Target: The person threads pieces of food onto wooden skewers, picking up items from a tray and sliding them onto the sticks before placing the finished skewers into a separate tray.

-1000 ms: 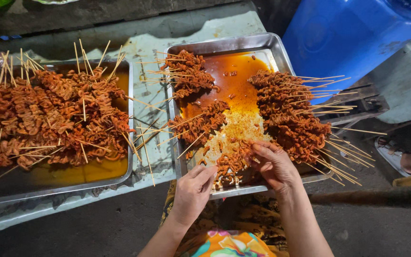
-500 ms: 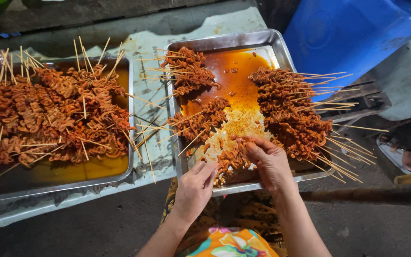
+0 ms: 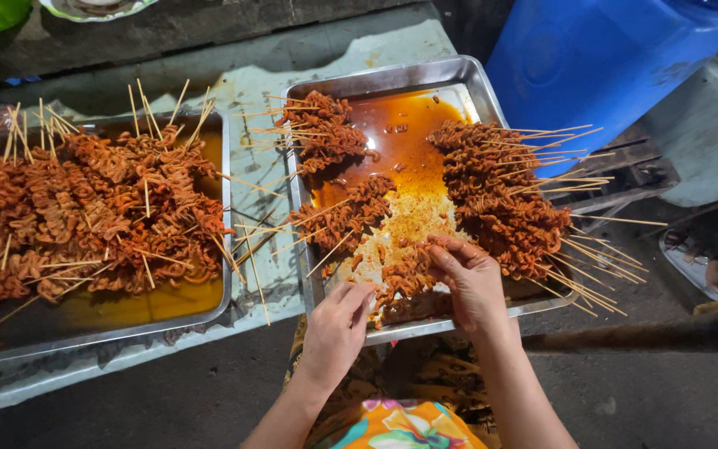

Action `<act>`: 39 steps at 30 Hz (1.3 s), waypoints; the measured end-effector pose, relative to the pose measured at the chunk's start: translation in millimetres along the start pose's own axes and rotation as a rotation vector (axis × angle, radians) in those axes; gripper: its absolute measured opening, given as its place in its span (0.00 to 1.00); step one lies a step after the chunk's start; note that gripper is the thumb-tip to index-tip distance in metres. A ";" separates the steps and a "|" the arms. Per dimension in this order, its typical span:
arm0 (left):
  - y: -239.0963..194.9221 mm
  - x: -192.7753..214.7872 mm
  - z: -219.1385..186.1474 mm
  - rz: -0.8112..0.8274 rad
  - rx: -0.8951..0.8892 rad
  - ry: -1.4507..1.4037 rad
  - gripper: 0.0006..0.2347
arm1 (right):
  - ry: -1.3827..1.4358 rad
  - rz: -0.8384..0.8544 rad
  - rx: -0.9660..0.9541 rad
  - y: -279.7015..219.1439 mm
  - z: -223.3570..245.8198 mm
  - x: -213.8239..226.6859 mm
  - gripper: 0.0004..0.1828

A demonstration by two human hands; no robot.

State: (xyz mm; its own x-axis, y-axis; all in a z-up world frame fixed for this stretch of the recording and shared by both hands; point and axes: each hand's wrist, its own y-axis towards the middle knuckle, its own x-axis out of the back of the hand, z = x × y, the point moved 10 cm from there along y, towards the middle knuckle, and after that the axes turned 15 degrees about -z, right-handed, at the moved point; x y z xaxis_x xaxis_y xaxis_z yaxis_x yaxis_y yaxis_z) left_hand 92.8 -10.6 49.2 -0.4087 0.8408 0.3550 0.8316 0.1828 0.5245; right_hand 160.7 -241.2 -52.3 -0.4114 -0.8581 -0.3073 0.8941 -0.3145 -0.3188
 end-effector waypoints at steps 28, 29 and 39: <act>2.7 -3.1 5.6 0.034 0.098 -0.021 0.05 | 0.004 0.182 -0.184 -32.1 17.5 -41.2 0.34; 2.8 -1.4 -0.3 0.017 0.040 -0.026 0.05 | -0.010 0.186 -0.176 -34.0 18.8 -43.6 0.34; 2.7 0.1 -14.1 0.032 -0.048 0.035 0.07 | -0.130 0.113 -0.108 -30.8 12.1 -33.2 0.28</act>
State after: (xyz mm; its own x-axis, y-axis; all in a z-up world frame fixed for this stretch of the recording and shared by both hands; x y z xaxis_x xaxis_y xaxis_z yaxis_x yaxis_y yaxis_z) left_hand 89.7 -17.3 61.5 -0.3962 0.8271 0.3987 0.8256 0.1309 0.5488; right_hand 149.0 -207.9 -21.4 -0.2773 -0.9328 -0.2301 0.9063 -0.1744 -0.3850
